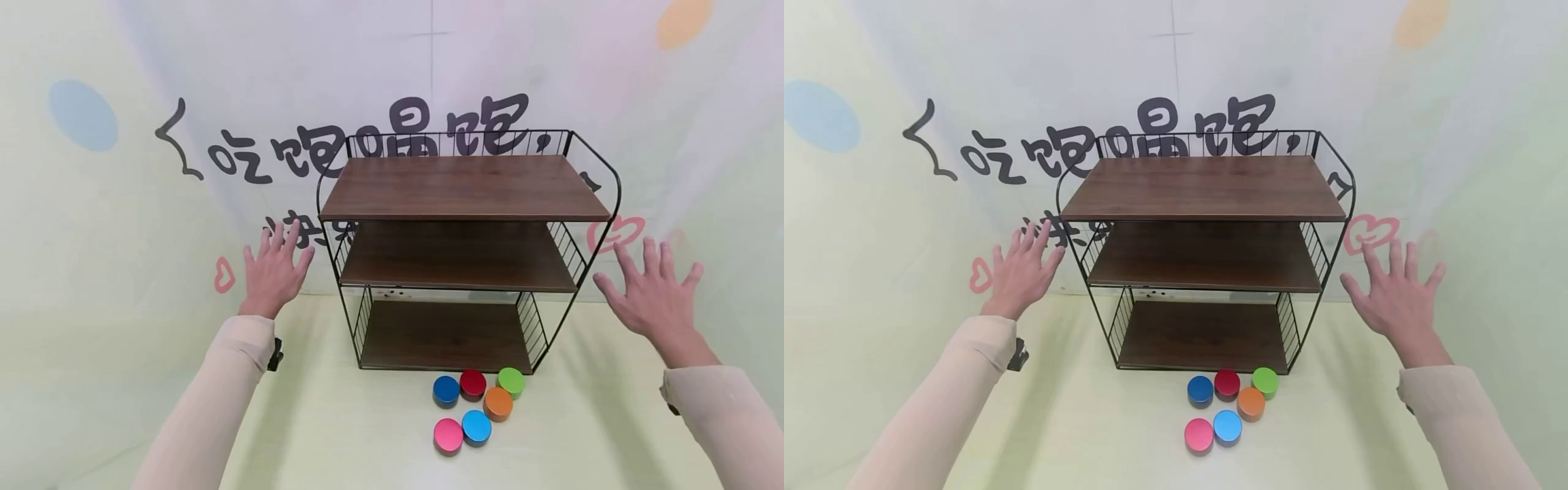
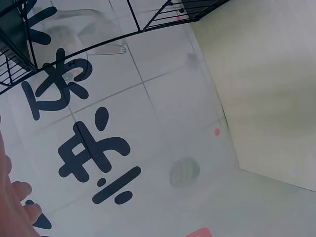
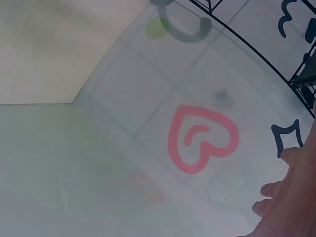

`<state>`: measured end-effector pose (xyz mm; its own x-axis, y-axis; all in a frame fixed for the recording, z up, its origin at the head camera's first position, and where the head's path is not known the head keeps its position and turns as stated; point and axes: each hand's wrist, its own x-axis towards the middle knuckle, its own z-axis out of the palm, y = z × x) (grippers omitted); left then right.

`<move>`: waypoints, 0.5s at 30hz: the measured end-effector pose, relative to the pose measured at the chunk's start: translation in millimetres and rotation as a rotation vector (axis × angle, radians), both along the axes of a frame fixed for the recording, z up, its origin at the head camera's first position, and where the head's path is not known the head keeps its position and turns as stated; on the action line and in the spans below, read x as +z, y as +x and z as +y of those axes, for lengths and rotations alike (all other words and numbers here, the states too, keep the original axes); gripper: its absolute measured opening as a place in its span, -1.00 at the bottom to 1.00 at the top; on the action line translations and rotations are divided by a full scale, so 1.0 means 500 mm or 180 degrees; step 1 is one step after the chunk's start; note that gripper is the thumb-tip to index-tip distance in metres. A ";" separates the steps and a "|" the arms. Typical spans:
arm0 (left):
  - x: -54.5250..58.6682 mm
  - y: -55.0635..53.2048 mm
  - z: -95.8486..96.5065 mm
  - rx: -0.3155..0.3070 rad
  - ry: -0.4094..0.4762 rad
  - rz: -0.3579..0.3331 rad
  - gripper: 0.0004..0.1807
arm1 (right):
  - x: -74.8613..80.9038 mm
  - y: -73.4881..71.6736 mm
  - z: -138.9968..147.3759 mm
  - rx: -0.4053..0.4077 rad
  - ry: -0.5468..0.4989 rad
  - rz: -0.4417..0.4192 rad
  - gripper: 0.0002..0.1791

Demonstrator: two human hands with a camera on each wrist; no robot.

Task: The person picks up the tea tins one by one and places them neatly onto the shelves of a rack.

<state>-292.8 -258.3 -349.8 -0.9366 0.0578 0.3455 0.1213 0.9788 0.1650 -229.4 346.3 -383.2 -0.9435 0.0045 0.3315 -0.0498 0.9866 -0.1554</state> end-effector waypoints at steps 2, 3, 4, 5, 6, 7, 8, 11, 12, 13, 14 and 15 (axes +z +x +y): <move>0.002 0.001 0.004 -0.0019 0.0022 -0.0036 -0.23 | -0.002 0.001 -0.002 0.0010 0.0004 -0.0001 -0.17; 0.002 0.001 0.005 -0.0021 0.0016 -0.0048 -0.24 | -0.004 0.001 -0.003 0.0019 0.0010 -0.0006 -0.17; 0.002 0.001 0.006 -0.0022 0.0011 -0.0064 -0.24 | -0.005 0.002 -0.006 0.0029 0.0010 -0.0012 -0.18; 0.002 0.001 0.007 -0.0021 0.0005 -0.0077 -0.24 | -0.006 0.003 -0.008 0.0040 0.0021 -0.0023 -0.19; 0.002 0.002 0.007 -0.0017 -0.0002 -0.0080 -0.24 | -0.008 0.004 -0.010 0.0051 0.0029 -0.0032 -0.19; 0.001 0.001 0.007 -0.0009 0.0001 -0.0074 -0.25 | -0.010 0.004 -0.012 0.0060 0.0034 -0.0039 -0.20; 0.000 0.002 0.006 0.0002 0.0012 -0.0068 -0.24 | -0.011 0.005 -0.015 0.0070 0.0038 -0.0050 -0.21; -0.001 0.003 0.007 0.0033 0.0117 -0.0036 -0.22 | -0.017 0.009 -0.022 0.0088 0.0029 -0.0067 -0.22; 0.000 0.003 0.007 0.0036 0.0182 -0.0014 -0.21 | -0.019 0.010 -0.024 0.0095 0.0024 -0.0067 -0.23; 0.001 0.004 0.009 0.0035 0.0253 0.0011 -0.21 | -0.022 0.013 -0.025 0.0102 0.0024 -0.0078 -0.23; 0.003 0.004 0.011 0.0028 0.0319 0.0040 -0.21 | -0.025 0.015 -0.026 0.0112 0.0034 -0.0092 -0.23; 0.006 0.005 0.014 0.0014 0.0395 0.0077 -0.21 | -0.029 0.018 -0.027 0.0122 0.0039 -0.0098 -0.24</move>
